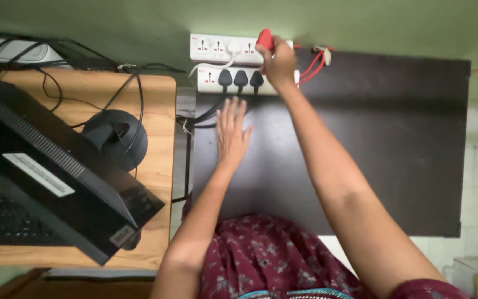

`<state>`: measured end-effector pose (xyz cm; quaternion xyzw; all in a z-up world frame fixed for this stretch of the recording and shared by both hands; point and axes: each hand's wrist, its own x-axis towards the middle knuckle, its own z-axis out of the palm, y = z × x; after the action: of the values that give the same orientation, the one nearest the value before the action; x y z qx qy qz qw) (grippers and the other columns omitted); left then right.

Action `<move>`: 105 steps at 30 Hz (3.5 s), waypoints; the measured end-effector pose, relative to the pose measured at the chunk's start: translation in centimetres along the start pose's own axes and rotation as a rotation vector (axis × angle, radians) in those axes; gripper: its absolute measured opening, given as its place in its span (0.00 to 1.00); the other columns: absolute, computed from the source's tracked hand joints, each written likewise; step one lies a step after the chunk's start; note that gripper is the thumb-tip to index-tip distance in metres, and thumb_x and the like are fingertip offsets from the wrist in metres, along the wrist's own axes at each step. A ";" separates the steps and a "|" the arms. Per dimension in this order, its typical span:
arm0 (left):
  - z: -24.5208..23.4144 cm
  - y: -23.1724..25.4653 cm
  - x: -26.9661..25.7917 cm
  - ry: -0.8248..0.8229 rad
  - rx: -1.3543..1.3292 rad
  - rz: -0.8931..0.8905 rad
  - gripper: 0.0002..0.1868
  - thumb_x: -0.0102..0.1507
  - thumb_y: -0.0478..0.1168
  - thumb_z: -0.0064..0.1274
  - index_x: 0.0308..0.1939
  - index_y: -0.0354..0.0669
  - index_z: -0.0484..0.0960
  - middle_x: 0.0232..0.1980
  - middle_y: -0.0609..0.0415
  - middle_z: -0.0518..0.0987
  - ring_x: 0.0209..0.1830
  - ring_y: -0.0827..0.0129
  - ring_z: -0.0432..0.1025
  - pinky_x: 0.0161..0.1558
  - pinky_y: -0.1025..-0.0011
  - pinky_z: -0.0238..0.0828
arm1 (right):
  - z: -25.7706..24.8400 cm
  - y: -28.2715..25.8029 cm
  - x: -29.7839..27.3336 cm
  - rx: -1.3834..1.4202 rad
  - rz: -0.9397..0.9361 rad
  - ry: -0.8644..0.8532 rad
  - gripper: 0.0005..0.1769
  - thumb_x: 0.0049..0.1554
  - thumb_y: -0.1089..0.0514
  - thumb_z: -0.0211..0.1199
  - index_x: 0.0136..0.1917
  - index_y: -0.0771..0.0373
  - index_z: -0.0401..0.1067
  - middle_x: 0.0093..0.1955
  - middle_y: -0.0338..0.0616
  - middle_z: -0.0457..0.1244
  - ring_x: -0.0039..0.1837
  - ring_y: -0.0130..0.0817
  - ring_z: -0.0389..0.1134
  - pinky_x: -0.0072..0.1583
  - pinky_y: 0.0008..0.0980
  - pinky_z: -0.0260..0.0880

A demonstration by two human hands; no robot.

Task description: The person adjusts two monitors on a desk, positions the keyboard and mouse, and plugs power and device cables into a wall power strip. They then type on the keyboard and use the mouse while the monitors power on.

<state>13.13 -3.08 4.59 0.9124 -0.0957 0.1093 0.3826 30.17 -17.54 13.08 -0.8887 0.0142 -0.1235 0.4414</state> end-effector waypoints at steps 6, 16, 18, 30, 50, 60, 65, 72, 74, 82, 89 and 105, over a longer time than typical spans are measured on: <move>-1.3 -5.3 5.1 0.010 0.037 -0.262 0.53 0.58 0.52 0.64 0.77 0.34 0.52 0.82 0.41 0.50 0.83 0.50 0.44 0.78 0.44 0.34 | 2.6 5.9 2.7 -0.049 -0.040 0.070 0.22 0.62 0.53 0.67 0.62 0.71 0.71 0.42 0.50 0.70 0.31 0.30 0.71 0.35 0.31 0.71; -0.5 -3.5 -0.3 -0.001 0.053 -0.027 0.38 0.65 0.53 0.61 0.75 0.48 0.63 0.77 0.51 0.65 0.82 0.55 0.54 0.80 0.45 0.45 | -0.6 6.7 -1.4 0.715 0.251 0.140 0.21 0.68 0.49 0.59 0.64 0.68 0.66 0.48 0.42 0.63 0.34 0.25 0.66 0.38 0.33 0.76; 1.3 -1.6 -0.6 -0.050 -0.291 -0.070 0.39 0.63 0.49 0.61 0.75 0.43 0.64 0.75 0.46 0.67 0.75 0.49 0.59 0.75 0.50 0.54 | -0.1 5.0 -3.6 0.918 0.300 0.080 0.18 0.71 0.49 0.58 0.61 0.67 0.66 0.49 0.41 0.61 0.38 0.23 0.63 0.42 0.34 0.75; 6.9 1.4 5.0 0.069 -0.556 -0.152 0.16 0.67 0.38 0.53 0.59 0.41 0.78 0.56 0.46 0.80 0.57 0.53 0.73 0.61 0.59 0.70 | -3.2 -2.0 -3.8 0.569 0.249 0.013 0.22 0.66 0.47 0.56 0.66 0.64 0.68 0.48 0.45 0.64 0.43 0.28 0.69 0.38 0.29 0.75; 6.9 -5.3 -1.9 0.122 0.422 0.330 0.25 0.70 0.55 0.52 0.72 0.63 0.73 0.75 0.62 0.66 0.74 0.70 0.56 0.71 0.54 0.52 | 8.3 8.3 2.1 -0.364 -0.096 0.112 0.23 0.64 0.52 0.62 0.65 0.71 0.70 0.56 0.60 0.58 0.57 0.55 0.57 0.61 0.50 0.59; 7.3 -5.8 -2.0 0.105 0.414 0.320 0.26 0.70 0.59 0.52 0.71 0.63 0.73 0.77 0.61 0.62 0.77 0.69 0.52 0.75 0.47 0.45 | 7.2 11.6 2.6 -0.064 0.081 0.027 0.25 0.65 0.46 0.60 0.63 0.70 0.73 0.50 0.45 0.49 0.52 0.37 0.55 0.56 0.36 0.62; 7.9 -6.1 -2.1 0.067 0.392 0.312 0.27 0.70 0.60 0.51 0.72 0.63 0.72 0.78 0.61 0.59 0.78 0.68 0.50 0.75 0.46 0.43 | 7.3 11.9 2.6 -0.112 -0.031 0.051 0.23 0.66 0.48 0.61 0.63 0.69 0.74 0.50 0.46 0.49 0.51 0.37 0.54 0.56 0.36 0.60; 7.8 -6.2 -2.2 0.055 0.395 0.315 0.27 0.71 0.60 0.51 0.73 0.63 0.71 0.79 0.60 0.58 0.78 0.67 0.49 0.76 0.46 0.41 | 7.2 10.9 2.4 -0.210 -0.086 0.031 0.18 0.66 0.52 0.61 0.61 0.69 0.74 0.50 0.48 0.50 0.54 0.41 0.53 0.59 0.39 0.58; 7.7 -6.1 -2.2 0.063 0.397 0.313 0.27 0.71 0.60 0.51 0.73 0.63 0.70 0.79 0.61 0.58 0.78 0.68 0.49 0.76 0.47 0.41 | 7.3 10.6 2.2 -0.229 -0.096 0.035 0.19 0.66 0.52 0.61 0.62 0.69 0.73 0.50 0.49 0.50 0.54 0.42 0.53 0.59 0.40 0.57; 7.8 -6.1 -2.0 0.066 0.371 0.305 0.28 0.70 0.60 0.51 0.73 0.64 0.70 0.77 0.61 0.59 0.77 0.69 0.51 0.76 0.48 0.42 | 7.8 10.6 2.3 -0.298 -0.098 0.057 0.19 0.65 0.53 0.63 0.61 0.71 0.73 0.50 0.50 0.52 0.54 0.44 0.53 0.59 0.42 0.57; 7.5 -5.9 -2.1 0.097 0.405 0.308 0.25 0.71 0.58 0.51 0.71 0.64 0.71 0.77 0.61 0.61 0.76 0.69 0.52 0.76 0.48 0.43 | 8.9 9.9 2.6 -0.417 -0.152 0.098 0.15 0.60 0.56 0.68 0.53 0.72 0.74 0.49 0.55 0.54 0.52 0.49 0.55 0.57 0.47 0.58; 7.8 -6.0 -2.0 0.040 0.345 0.294 0.27 0.70 0.59 0.51 0.72 0.63 0.70 0.76 0.60 0.61 0.77 0.69 0.51 0.75 0.46 0.44 | 7.0 6.0 5.5 -0.680 -0.365 -0.141 0.23 0.43 0.60 0.79 0.51 0.72 0.77 0.46 0.66 0.64 0.45 0.61 0.68 0.47 0.51 0.68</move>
<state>13.78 -4.35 -5.31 0.9384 -0.1998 0.1964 0.2025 37.66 -16.41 5.45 -0.9784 -0.1345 -0.1267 0.0925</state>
